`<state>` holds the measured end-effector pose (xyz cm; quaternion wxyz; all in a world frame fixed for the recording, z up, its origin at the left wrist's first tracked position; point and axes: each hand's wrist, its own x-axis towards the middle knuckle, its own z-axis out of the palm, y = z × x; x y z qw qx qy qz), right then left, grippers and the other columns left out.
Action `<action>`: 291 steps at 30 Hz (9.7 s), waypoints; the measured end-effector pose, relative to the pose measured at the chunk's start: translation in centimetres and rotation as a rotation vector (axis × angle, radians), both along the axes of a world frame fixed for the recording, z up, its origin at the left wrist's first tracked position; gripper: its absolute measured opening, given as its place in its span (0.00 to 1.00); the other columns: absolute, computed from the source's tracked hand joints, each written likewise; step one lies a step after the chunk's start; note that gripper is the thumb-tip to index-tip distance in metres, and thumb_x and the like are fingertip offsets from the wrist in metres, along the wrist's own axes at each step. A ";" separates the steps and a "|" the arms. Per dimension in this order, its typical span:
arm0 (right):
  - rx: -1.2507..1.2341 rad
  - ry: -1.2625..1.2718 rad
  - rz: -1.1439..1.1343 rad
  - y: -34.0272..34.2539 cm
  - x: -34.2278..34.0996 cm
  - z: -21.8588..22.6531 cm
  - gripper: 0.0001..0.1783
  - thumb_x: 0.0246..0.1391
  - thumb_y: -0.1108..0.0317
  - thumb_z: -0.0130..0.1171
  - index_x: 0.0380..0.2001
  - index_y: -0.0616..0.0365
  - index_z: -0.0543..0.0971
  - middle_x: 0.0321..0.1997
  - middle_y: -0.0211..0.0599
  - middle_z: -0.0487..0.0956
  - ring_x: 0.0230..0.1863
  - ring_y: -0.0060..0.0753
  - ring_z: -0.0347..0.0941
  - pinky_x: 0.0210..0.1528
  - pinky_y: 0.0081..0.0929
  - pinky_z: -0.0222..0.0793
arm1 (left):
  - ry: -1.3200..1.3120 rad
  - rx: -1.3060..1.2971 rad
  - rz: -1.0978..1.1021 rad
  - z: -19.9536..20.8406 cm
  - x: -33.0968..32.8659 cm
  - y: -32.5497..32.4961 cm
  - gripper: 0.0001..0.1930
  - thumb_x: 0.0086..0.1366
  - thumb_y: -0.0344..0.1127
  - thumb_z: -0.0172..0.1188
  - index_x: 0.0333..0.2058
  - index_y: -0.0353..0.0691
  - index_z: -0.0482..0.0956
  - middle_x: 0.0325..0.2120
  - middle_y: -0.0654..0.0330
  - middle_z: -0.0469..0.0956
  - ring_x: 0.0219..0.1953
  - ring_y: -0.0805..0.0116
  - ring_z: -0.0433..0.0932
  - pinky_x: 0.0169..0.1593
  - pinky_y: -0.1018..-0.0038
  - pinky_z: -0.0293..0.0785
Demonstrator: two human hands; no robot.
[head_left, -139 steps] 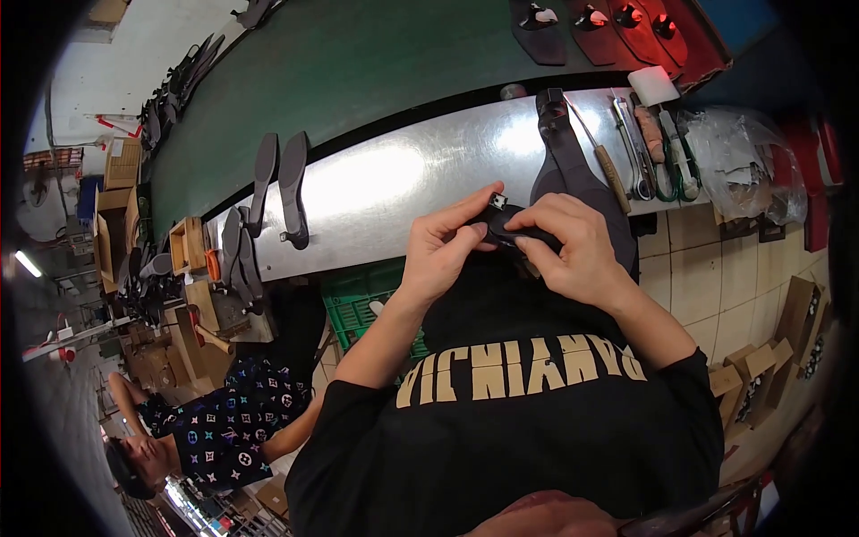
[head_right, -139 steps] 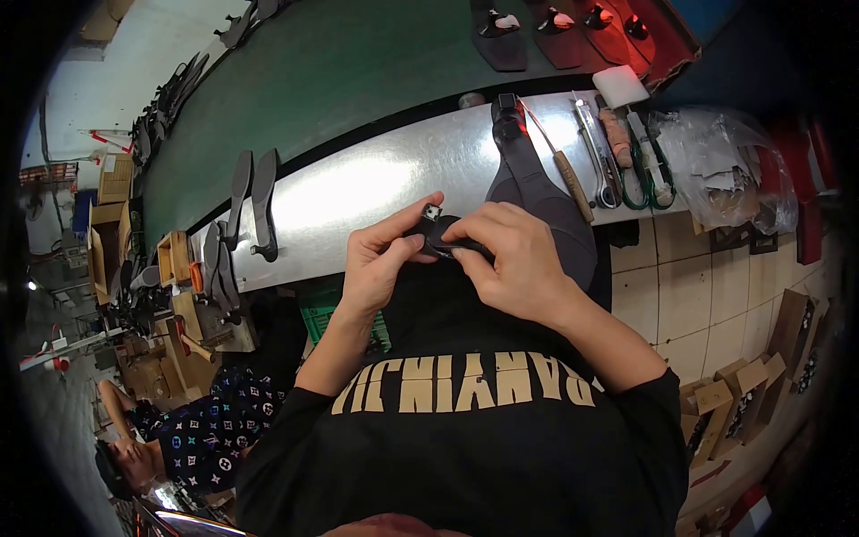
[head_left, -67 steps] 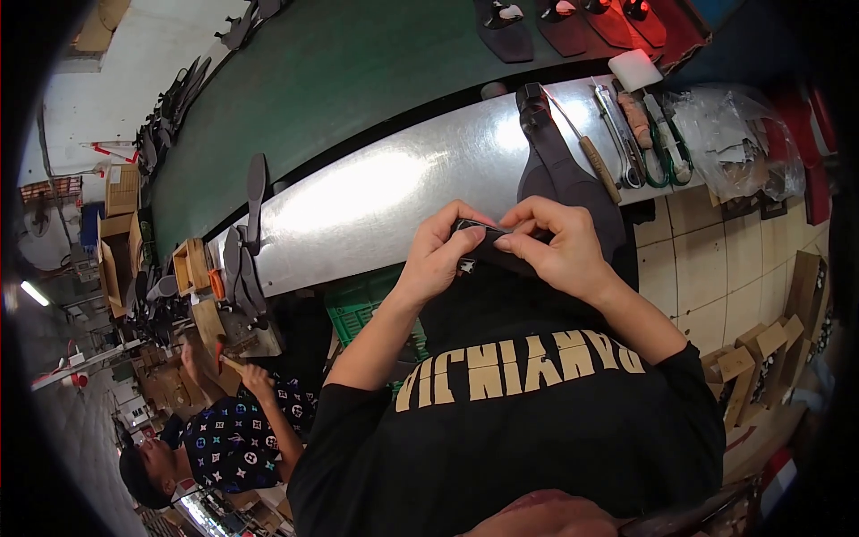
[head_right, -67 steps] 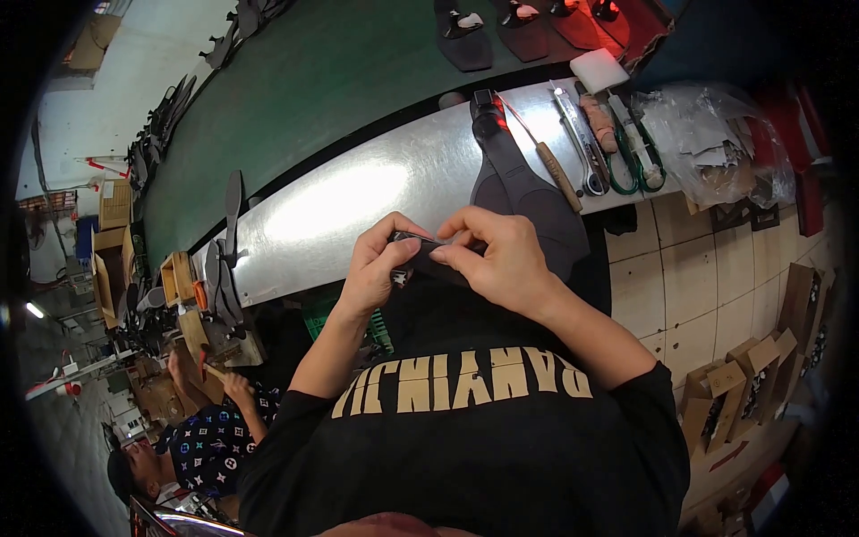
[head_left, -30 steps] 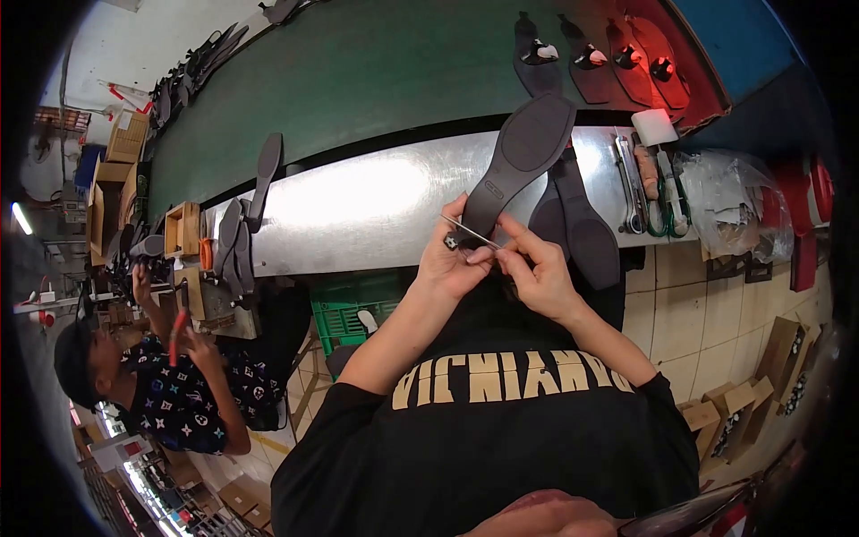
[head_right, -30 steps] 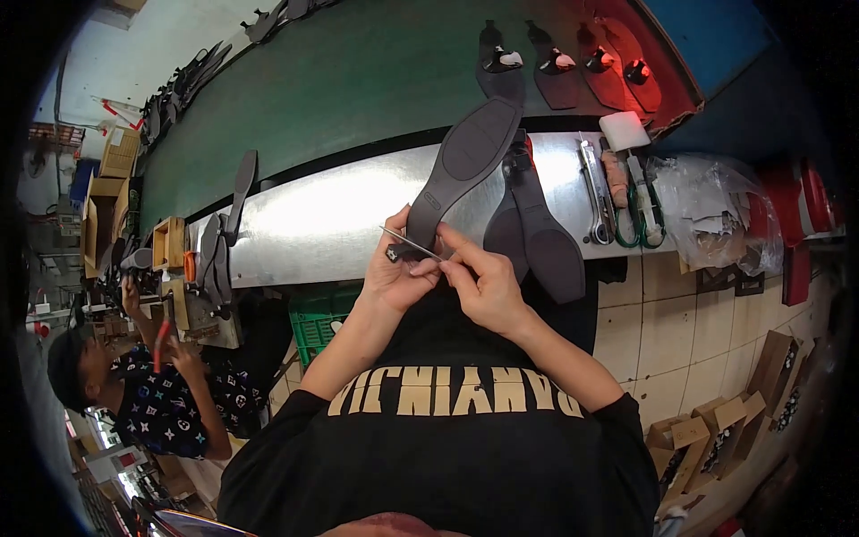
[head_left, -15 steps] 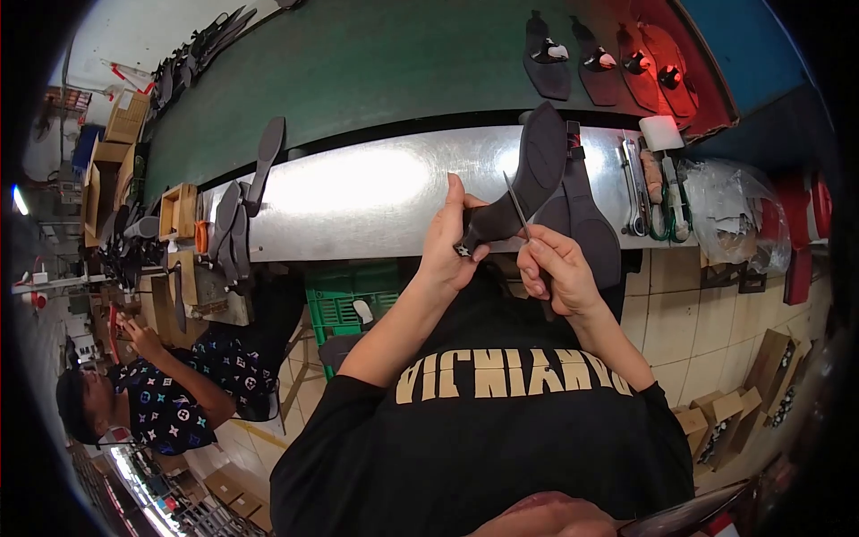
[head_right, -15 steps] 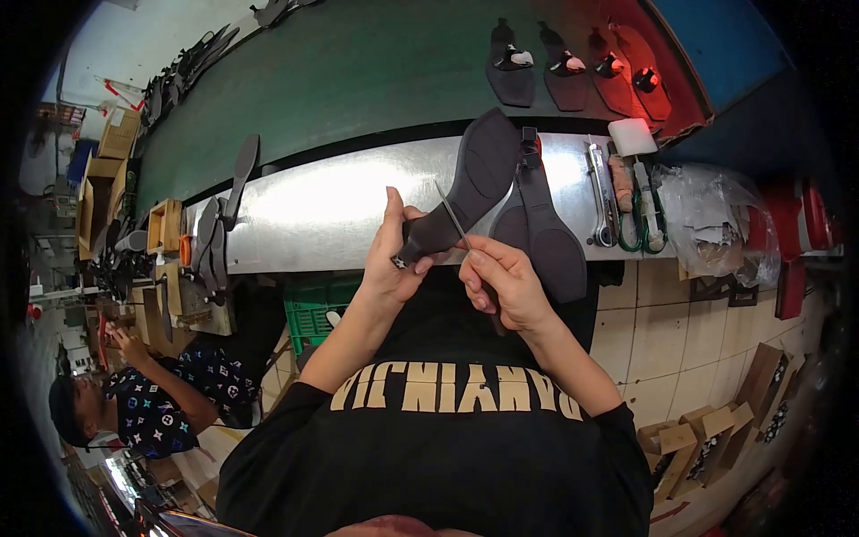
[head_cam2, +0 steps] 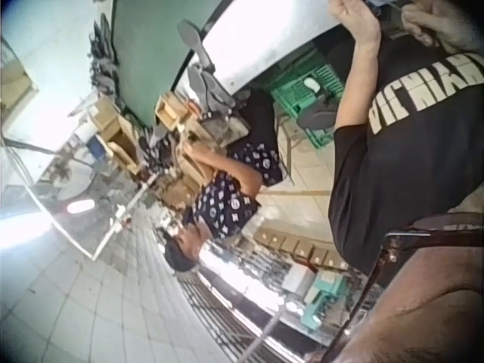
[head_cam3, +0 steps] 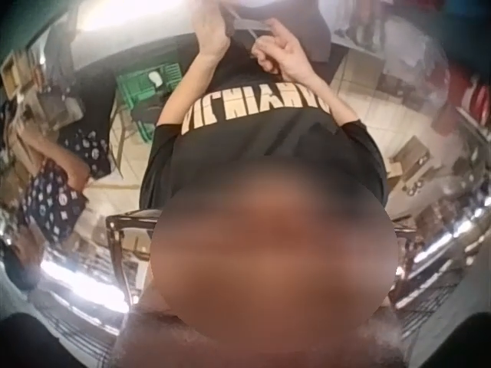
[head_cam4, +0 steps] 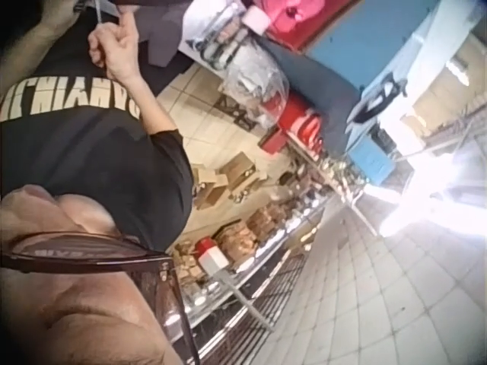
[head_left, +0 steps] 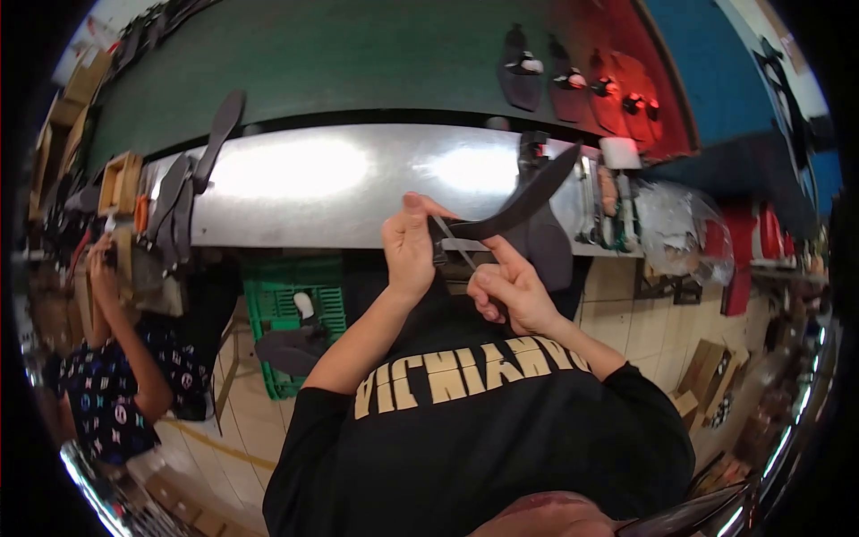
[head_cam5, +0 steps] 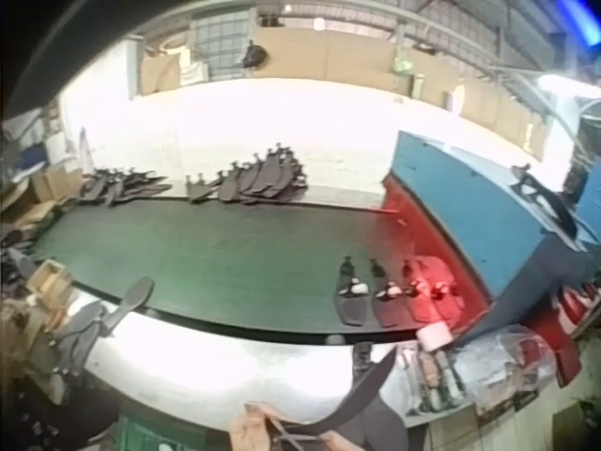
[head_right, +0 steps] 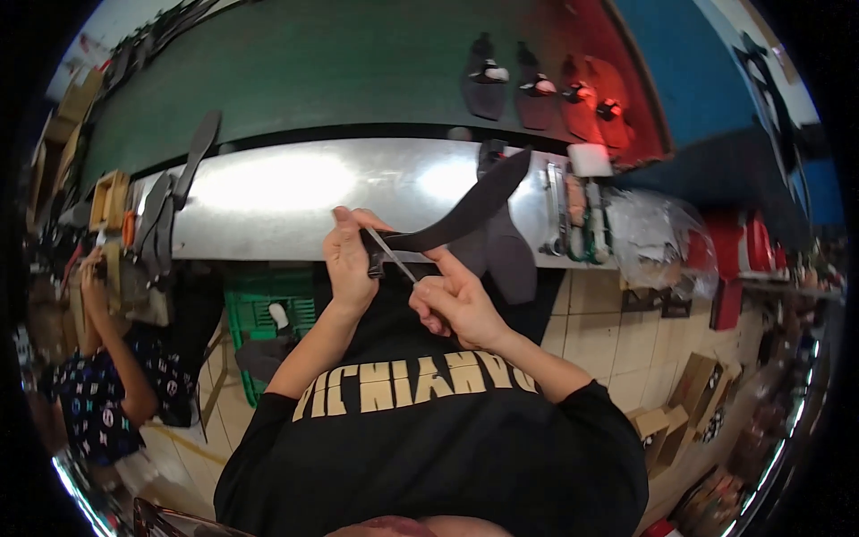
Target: Assembling and finishing shoe soles in a factory setting.
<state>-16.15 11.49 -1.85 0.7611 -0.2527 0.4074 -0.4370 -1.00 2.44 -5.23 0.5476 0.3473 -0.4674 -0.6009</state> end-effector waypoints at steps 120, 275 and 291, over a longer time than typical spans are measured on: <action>-0.347 0.049 -0.169 -3.4 -6.8 -2.5 0.24 0.62 0.66 0.59 0.60 0.61 0.72 0.45 0.30 0.79 0.35 0.12 0.70 0.36 0.14 0.65 | 0.296 0.579 -0.662 0.7 -1.6 -0.2 0.26 0.48 0.25 0.59 0.50 0.31 0.75 0.42 0.52 0.81 0.42 0.61 0.82 0.51 0.67 0.79; -0.690 1.533 -0.496 -7.9 -6.0 -5.3 0.17 0.51 0.70 0.61 0.46 0.61 0.80 0.34 0.42 0.77 0.39 0.48 0.72 0.42 0.40 0.70 | -0.399 0.077 -0.583 1.7 -0.2 -5.1 0.38 0.45 0.25 0.69 0.59 0.33 0.69 0.49 0.61 0.76 0.51 0.70 0.74 0.57 0.74 0.68; -0.160 2.159 -0.299 -6.6 -17.3 -5.0 0.20 0.42 0.53 0.71 0.31 0.56 0.81 0.38 0.39 0.79 0.46 0.45 0.71 0.46 0.45 0.67 | -0.523 0.174 -0.614 0.8 1.6 1.5 0.32 0.44 0.40 0.79 0.45 0.34 0.74 0.36 0.64 0.73 0.40 0.75 0.72 0.47 0.78 0.69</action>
